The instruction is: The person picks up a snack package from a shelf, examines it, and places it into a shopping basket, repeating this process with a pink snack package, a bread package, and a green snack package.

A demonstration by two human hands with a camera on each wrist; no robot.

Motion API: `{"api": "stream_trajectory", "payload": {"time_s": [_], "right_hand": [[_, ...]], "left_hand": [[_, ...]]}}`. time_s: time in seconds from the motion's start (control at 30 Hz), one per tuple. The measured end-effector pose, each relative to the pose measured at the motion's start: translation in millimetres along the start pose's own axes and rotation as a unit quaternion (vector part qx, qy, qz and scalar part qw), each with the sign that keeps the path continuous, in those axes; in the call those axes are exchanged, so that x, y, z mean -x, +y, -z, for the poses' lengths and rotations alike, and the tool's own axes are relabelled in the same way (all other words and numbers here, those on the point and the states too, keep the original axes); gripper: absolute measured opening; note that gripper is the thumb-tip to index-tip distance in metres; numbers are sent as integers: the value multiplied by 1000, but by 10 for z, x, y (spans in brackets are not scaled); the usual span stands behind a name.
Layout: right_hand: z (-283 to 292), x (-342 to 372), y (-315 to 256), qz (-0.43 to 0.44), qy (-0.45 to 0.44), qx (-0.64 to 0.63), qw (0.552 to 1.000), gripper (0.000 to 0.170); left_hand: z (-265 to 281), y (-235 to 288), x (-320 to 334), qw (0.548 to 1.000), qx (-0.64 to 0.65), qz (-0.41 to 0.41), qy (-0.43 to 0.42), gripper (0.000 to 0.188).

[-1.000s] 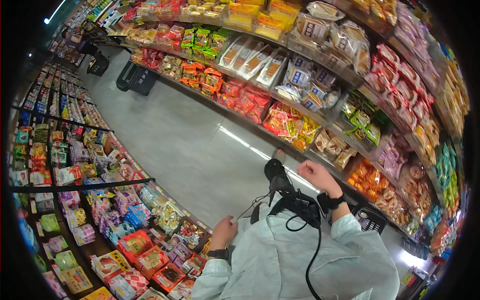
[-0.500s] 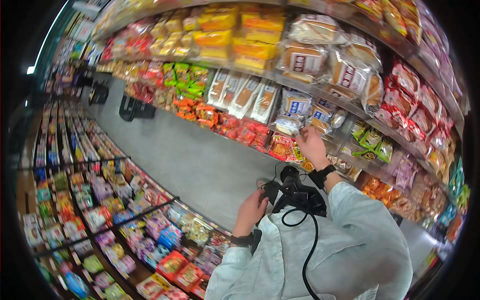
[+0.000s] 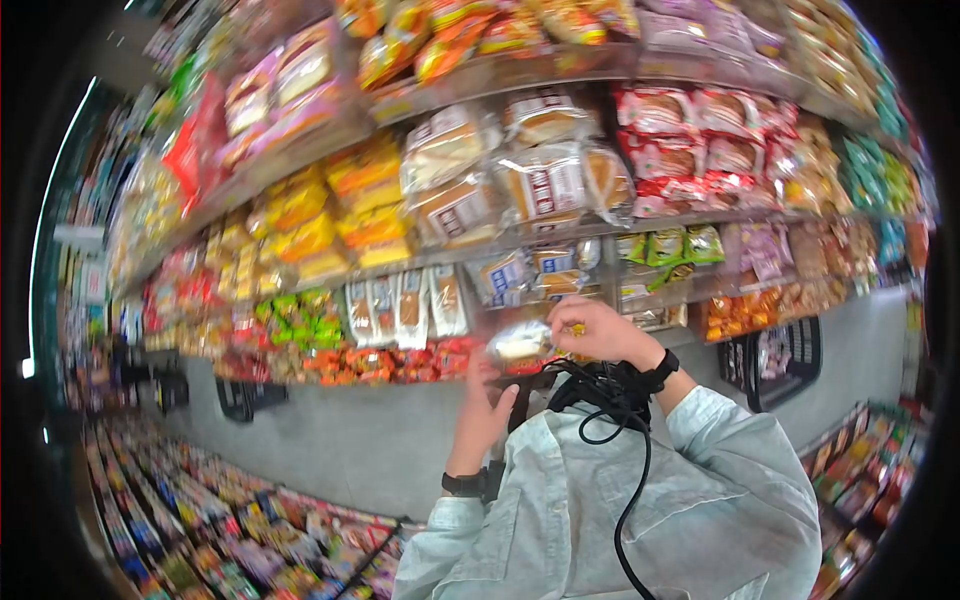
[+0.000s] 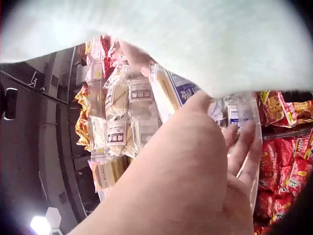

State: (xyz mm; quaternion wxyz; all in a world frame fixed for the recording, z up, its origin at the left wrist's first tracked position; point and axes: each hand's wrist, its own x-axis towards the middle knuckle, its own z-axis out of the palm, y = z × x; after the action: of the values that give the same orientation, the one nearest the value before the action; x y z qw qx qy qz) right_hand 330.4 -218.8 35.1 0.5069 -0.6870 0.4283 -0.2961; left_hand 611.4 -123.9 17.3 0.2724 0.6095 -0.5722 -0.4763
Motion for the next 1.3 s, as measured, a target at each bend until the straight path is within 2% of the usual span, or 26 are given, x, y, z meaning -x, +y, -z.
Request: {"api": "stream_trajectory", "payload": {"time_s": [0.03,0.07,0.1,0.13,0.17,0.2,0.23,0.3,0.37,0.43,0.5,0.53,0.57,0.67,0.73,0.83,1.0,1.07,1.2,1.3], "right_hand": [[-39,94,-76,24,20,-2,999,12],[-103,183,-134,49,41,-3,998,12],[-155,271,-166,33,43,11,998,13],[-205,344,-200,-19,65,-17,998,14],[-261,417,-238,-70,85,-47,993,14],[-336,493,-280,-121,102,-78,984,15],[-478,566,-319,-169,133,-244,946,24],[-666,721,-604,-181,162,-187,952,32],[-867,841,-859,-204,196,-124,951,40],[-1073,995,-1016,-254,225,-129,932,40],[-1266,1165,-1171,-301,260,-132,908,39],[-1388,1287,-1176,-304,281,-158,896,37],[-1514,1426,-1143,-304,304,-183,884,36],[-1745,1668,-1353,-304,371,-215,851,34],[-1871,1808,-1498,-308,409,-209,833,32],[-2046,2057,-1542,-311,438,-169,827,32],[-2159,2602,-1490,-301,471,-173,811,27],[-2218,2910,-1404,-268,497,-204,799,27],[-2305,3724,-1259,-191,545,-277,767,24],[-2349,4386,-1136,-178,554,-304,754,23]], "left_hand": [[16,24,-137,997,18,-70,4,73],[81,-28,-234,996,-18,-75,-33,67],[162,-115,-336,993,-55,-81,-68,62],[233,-181,-453,987,-91,-90,-100,57],[328,87,-489,988,-72,-68,-121,41],[416,174,-559,980,-80,-83,-162,43],[520,204,-610,971,-87,-93,-201,45],[687,270,-660,956,-71,-103,-267,44],[739,122,-734,937,-88,-137,-309,43],[728,36,-722,920,-67,-191,-337,43],[670,-60,-710,889,-55,-197,-410,37],[637,-70,-694,872,-50,-199,-445,35],[601,-46,-655,861,-28,-162,-480,37],[495,104,-556,825,-39,-166,-538,40],[423,202,-461,811,-48,-171,-558,40],[304,260,-311,791,-76,-191,-576,39],[-86,308,-14,773,-115,-223,-583,40],[-353,224,154,770,-83,-192,-603,39],[-920,419,693,763,-66,-132,-629,38],[-1382,465,1105,750,-75,-137,-643,38]]}}
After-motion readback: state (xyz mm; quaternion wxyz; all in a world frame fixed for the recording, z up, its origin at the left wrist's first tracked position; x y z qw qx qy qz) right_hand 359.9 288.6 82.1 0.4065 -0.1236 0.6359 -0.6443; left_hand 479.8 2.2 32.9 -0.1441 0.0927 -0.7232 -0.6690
